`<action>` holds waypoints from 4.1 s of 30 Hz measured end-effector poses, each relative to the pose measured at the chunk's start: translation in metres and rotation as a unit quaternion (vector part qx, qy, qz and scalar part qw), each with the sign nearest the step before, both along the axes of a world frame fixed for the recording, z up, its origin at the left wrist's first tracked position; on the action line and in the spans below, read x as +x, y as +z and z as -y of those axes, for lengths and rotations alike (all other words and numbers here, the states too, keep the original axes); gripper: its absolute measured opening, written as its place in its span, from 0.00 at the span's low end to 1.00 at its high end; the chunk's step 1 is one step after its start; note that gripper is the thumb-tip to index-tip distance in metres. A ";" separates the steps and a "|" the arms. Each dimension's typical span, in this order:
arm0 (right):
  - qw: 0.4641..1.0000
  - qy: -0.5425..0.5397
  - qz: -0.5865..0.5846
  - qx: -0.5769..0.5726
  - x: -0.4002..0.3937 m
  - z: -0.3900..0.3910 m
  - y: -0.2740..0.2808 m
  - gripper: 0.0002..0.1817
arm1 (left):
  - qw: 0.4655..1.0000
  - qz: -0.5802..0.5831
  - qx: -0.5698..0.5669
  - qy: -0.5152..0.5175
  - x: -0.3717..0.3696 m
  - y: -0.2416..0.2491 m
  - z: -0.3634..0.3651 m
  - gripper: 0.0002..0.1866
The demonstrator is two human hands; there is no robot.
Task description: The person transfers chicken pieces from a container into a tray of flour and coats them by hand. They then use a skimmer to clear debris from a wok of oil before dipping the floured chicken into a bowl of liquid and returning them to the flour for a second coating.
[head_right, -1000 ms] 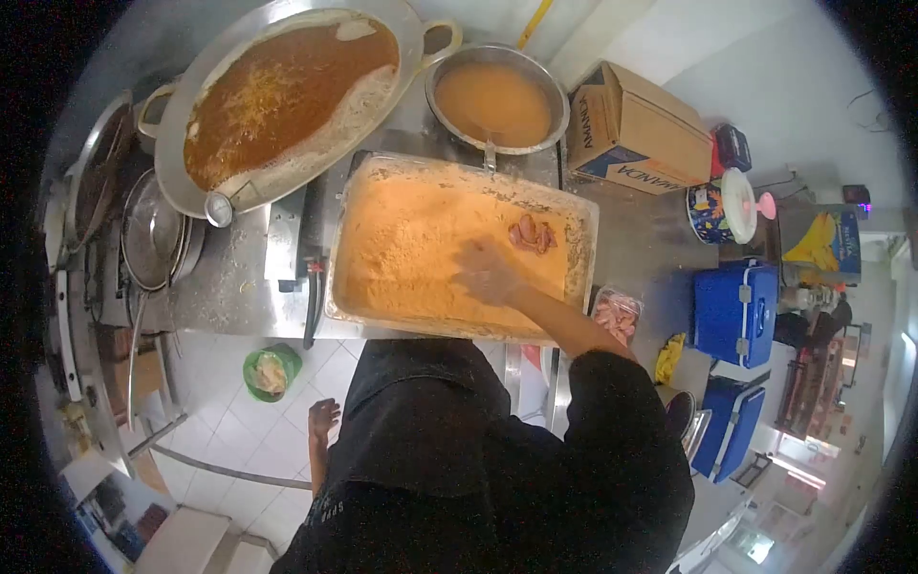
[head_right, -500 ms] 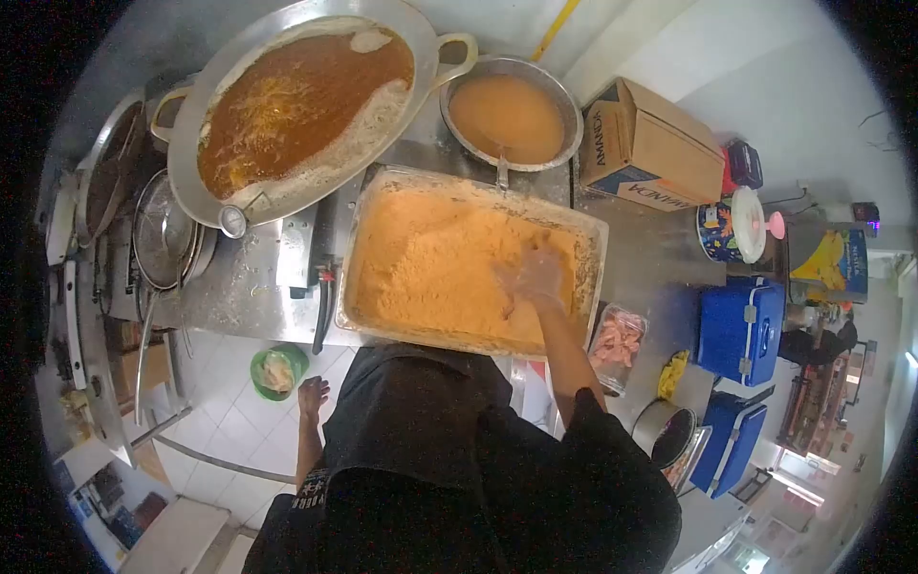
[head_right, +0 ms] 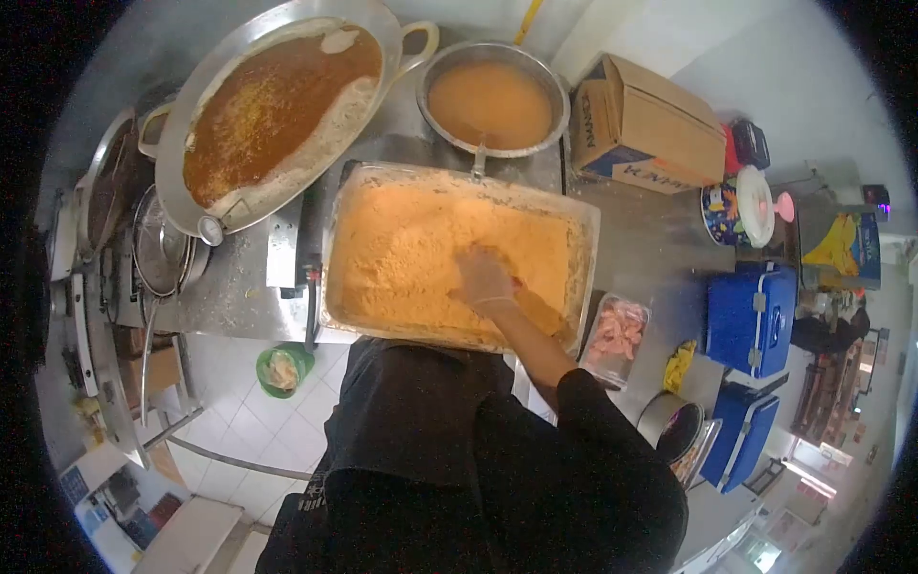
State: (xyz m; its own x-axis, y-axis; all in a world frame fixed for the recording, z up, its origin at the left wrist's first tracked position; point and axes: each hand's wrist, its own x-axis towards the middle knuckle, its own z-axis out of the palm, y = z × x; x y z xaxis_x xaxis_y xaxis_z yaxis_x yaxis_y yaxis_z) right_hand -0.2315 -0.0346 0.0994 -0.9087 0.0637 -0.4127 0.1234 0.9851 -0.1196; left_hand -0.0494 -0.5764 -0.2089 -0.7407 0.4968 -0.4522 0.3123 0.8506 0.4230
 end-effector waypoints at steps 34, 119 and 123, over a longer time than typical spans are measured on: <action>0.997 0.002 -0.075 -0.035 0.016 -0.083 -0.056 0.19 | 0.828 -0.032 0.345 0.441 -0.337 0.519 0.203 0.18; 0.912 -0.225 -0.279 0.198 0.052 0.055 -0.107 0.23 | 0.872 -0.043 0.199 0.446 -0.627 0.170 0.547 0.20; 0.928 -0.238 -0.210 0.194 0.045 0.060 -0.096 0.22 | 0.879 -0.060 0.201 0.428 -0.625 0.169 0.545 0.19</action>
State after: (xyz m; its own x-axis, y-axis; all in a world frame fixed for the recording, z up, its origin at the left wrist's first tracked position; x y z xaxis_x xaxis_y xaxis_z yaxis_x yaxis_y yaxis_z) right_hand -0.1861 -0.0949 0.0033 -0.8153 0.5685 0.1099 0.5780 0.8103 0.0965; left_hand -0.6739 -1.1215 -0.0398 -0.9513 -0.1644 -0.2607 -0.3068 0.5857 0.7502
